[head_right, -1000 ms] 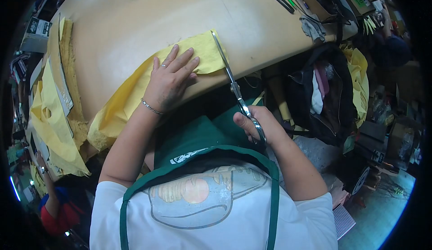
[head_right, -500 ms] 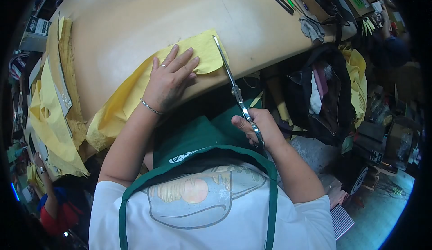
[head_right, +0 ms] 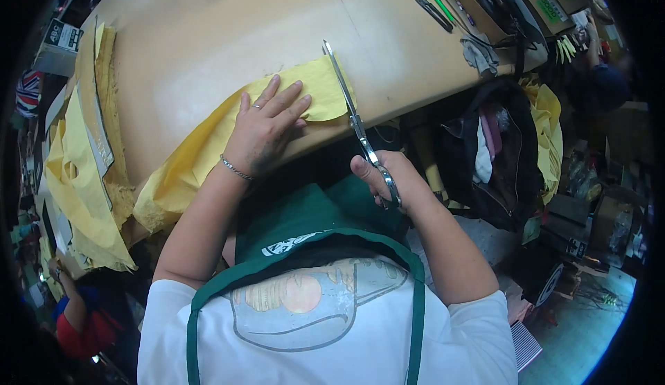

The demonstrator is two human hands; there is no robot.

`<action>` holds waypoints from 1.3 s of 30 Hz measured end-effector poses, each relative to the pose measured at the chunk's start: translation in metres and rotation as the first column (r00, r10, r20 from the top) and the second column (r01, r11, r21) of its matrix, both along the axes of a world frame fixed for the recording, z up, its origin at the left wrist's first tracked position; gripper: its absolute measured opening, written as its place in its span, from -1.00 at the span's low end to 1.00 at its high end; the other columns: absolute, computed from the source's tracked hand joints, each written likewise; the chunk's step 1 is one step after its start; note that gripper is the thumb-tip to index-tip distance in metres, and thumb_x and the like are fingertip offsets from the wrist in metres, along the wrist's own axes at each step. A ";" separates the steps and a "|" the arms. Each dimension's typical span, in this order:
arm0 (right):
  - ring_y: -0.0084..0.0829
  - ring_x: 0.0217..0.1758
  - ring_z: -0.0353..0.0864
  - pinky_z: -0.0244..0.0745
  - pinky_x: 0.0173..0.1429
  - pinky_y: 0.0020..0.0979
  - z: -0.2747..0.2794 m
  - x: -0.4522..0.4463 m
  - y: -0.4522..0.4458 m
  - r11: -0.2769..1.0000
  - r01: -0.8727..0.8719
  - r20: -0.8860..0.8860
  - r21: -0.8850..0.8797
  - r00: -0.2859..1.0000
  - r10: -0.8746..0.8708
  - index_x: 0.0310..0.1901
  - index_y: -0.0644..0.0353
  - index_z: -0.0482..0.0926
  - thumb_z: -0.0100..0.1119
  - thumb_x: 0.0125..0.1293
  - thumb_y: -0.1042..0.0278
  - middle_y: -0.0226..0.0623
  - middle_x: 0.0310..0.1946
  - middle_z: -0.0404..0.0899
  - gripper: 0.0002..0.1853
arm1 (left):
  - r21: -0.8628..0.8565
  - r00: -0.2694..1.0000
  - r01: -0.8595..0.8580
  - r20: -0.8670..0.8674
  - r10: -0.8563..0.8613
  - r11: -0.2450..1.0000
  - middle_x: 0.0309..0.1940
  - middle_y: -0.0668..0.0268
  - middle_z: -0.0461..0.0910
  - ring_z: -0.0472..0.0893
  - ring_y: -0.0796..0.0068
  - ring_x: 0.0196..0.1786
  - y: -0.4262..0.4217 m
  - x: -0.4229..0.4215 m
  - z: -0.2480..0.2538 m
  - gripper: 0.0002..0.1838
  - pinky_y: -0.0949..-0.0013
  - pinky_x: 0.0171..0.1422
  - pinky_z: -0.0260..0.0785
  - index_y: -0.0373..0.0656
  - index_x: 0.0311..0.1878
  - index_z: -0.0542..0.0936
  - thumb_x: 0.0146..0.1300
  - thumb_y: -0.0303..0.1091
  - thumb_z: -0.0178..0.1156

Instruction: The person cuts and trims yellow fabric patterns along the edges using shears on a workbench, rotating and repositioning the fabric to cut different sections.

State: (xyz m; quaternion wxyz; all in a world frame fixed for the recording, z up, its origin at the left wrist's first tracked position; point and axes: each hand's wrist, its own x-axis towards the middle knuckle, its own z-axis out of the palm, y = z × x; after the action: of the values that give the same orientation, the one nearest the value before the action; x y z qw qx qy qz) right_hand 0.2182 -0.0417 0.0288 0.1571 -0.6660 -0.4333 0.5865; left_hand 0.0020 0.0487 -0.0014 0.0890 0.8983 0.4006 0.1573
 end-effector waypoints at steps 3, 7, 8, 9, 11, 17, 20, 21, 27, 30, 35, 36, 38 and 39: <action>-0.62 -0.74 0.39 0.31 -0.64 -0.58 0.003 0.000 -0.002 1.000 0.006 0.026 -0.005 1.000 -0.005 -0.60 0.19 0.34 0.01 -0.13 -0.49 -0.43 -0.79 0.31 -0.29 | 0.003 1.000 -0.001 0.002 0.001 1.000 0.17 0.35 0.30 0.19 0.18 0.28 0.000 0.001 -0.001 -0.60 -0.29 0.16 0.02 0.11 0.07 0.40 0.11 -0.23 0.11; -0.65 -0.77 0.36 0.26 -0.69 -0.60 -0.005 -0.001 -0.009 1.000 0.026 0.082 0.010 0.996 -0.027 -0.59 0.19 0.34 0.09 -0.09 -0.38 -0.47 -0.81 0.29 -0.36 | 0.034 1.000 -0.001 -0.012 0.001 0.999 0.16 0.37 0.30 0.21 0.20 0.27 0.000 0.000 -0.002 -0.61 -0.28 0.13 0.07 0.11 0.07 0.41 0.14 -0.15 0.07; -0.65 -0.78 0.35 0.25 -0.69 -0.61 -0.006 -0.001 -0.009 0.999 0.030 0.092 0.030 0.995 -0.033 -0.59 0.19 0.34 0.11 -0.08 -0.36 -0.47 -0.82 0.28 -0.38 | 0.049 1.000 -0.001 -0.022 0.002 0.999 0.16 0.38 0.30 0.22 0.20 0.26 0.000 0.000 -0.002 -0.61 -0.27 0.12 0.09 0.11 0.07 0.41 0.15 -0.11 0.04; -0.66 -0.78 0.35 0.25 -0.69 -0.61 -0.004 0.000 -0.008 0.996 0.057 0.070 0.065 0.996 -0.061 -0.59 0.19 0.35 0.11 -0.08 -0.36 -0.48 -0.81 0.29 -0.38 | 0.031 1.000 -0.002 -0.009 0.003 1.000 0.16 0.37 0.30 0.21 0.20 0.27 0.000 0.000 -0.001 -0.62 -0.28 0.13 0.07 0.10 0.07 0.41 0.14 -0.16 0.06; -0.66 -0.77 0.34 0.25 -0.69 -0.61 -0.002 0.004 -0.005 0.985 0.110 0.020 0.133 0.993 -0.114 -0.58 0.19 0.35 0.11 -0.08 -0.36 -0.48 -0.80 0.29 -0.38 | -0.004 1.000 -0.007 0.014 0.007 1.000 0.17 0.36 0.30 0.19 0.18 0.28 0.000 0.000 0.001 -0.61 -0.29 0.15 0.03 0.09 0.06 0.41 0.12 -0.25 0.11; -0.28 -0.53 0.48 0.38 -0.37 -0.31 0.015 0.027 0.046 0.862 -0.100 0.458 0.496 0.874 -0.162 -0.55 0.34 0.40 0.25 -0.16 -0.30 -0.18 -0.66 0.44 -0.33 | 0.088 0.989 -0.041 0.143 0.028 0.995 0.00 0.25 0.44 0.37 0.16 0.13 0.001 -0.001 0.002 -0.73 -0.12 0.08 0.19 -0.03 -0.06 0.48 0.14 -0.30 0.08; -0.04 -0.40 0.48 0.35 -0.27 -0.17 0.018 0.031 0.097 0.843 -0.208 0.687 0.496 0.688 -0.235 -0.53 0.31 0.39 0.26 -0.17 -0.25 0.00 -0.53 0.47 -0.37 | -0.144 0.857 -0.149 0.476 0.200 0.978 -0.25 0.16 0.49 0.48 0.19 -0.13 0.021 -0.014 -0.001 -0.84 0.19 -0.07 0.34 -0.16 -0.21 0.51 0.15 -0.35 0.06; -0.06 -0.37 0.48 0.34 -0.26 -0.14 0.007 0.034 0.113 0.815 -0.238 0.709 0.528 0.652 -0.268 -0.52 0.29 0.39 0.26 -0.17 -0.24 -0.04 -0.50 0.48 -0.38 | -0.085 0.764 -0.296 0.576 0.290 0.951 -0.48 0.13 0.45 0.46 0.20 -0.35 0.031 -0.016 0.002 -0.91 0.34 -0.24 0.32 -0.24 -0.36 0.50 0.17 -0.44 0.03; -0.19 -0.21 0.38 0.27 -0.19 -0.14 -0.033 0.026 0.151 0.612 -0.323 0.676 0.722 0.519 -0.524 -0.45 0.14 0.43 0.31 -0.18 -0.08 -0.31 -0.40 0.45 -0.54 | 0.119 0.491 -0.746 0.762 0.421 0.655 -0.49 0.09 0.52 0.52 0.28 -0.38 0.149 -0.088 0.051 -0.80 0.32 -0.30 0.32 -0.26 -0.30 0.53 0.22 -0.35 -0.03; -0.22 -0.16 0.36 0.25 -0.16 -0.15 -0.036 0.028 0.150 0.581 -0.290 0.634 0.761 0.522 -0.570 -0.40 0.12 0.44 0.32 -0.18 -0.01 -0.34 -0.35 0.44 -0.58 | 0.341 0.561 -0.767 0.768 0.310 0.544 -0.45 0.05 0.54 0.54 0.27 -0.39 0.207 -0.105 0.108 -0.76 0.34 -0.28 0.32 -0.30 -0.31 0.53 0.23 -0.31 -0.02; -0.25 -0.17 0.35 0.23 -0.13 -0.16 -0.030 0.027 0.153 0.613 -0.233 0.615 0.755 0.577 -0.537 -0.39 0.12 0.45 0.35 -0.19 0.06 -0.36 -0.35 0.43 -0.60 | 0.277 0.833 -0.405 0.504 0.227 0.871 -0.25 0.16 0.53 0.48 0.38 -0.23 0.315 -0.110 0.175 -0.66 0.37 -0.10 0.30 -0.21 0.04 0.39 0.26 -0.26 -0.04; -0.25 -0.18 0.35 0.23 -0.15 -0.16 -0.032 0.028 0.155 0.604 -0.237 0.607 0.761 0.588 -0.535 -0.41 0.13 0.44 0.35 -0.19 0.06 -0.36 -0.37 0.42 -0.60 | -0.164 0.592 -0.371 0.717 0.369 0.914 -0.25 0.19 0.52 0.46 0.41 -0.25 0.265 -0.058 0.194 -0.67 0.38 -0.12 0.31 -0.24 -0.03 0.43 0.27 -0.22 -0.05; -0.25 -0.19 0.35 0.24 -0.16 -0.17 -0.031 0.027 0.155 0.607 -0.234 0.607 0.759 0.589 -0.533 -0.42 0.13 0.43 0.35 -0.19 0.05 -0.36 -0.38 0.42 -0.59 | 0.176 0.897 -0.346 0.350 0.269 0.922 -0.17 0.14 0.52 0.49 0.34 -0.22 0.318 -0.107 0.167 -0.64 0.38 -0.11 0.32 -0.26 -0.05 0.45 0.19 -0.19 0.04; -0.25 -0.19 0.35 0.24 -0.16 -0.18 -0.030 0.028 0.155 0.608 -0.233 0.608 0.759 0.588 -0.533 -0.42 0.13 0.42 0.35 -0.18 0.04 -0.36 -0.39 0.41 -0.59 | 0.158 0.903 -0.363 0.303 0.304 0.918 -0.20 0.11 0.53 0.51 0.29 -0.19 0.312 -0.115 0.158 -0.60 0.36 -0.09 0.32 -0.28 -0.06 0.46 0.16 -0.15 0.07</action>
State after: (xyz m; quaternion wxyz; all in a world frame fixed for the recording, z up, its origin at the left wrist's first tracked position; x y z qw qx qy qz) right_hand 0.2460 0.1137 -0.0012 0.2745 -0.7532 -0.5964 -0.0405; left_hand -0.1134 0.3609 0.1564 0.0192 0.7899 0.5139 0.3339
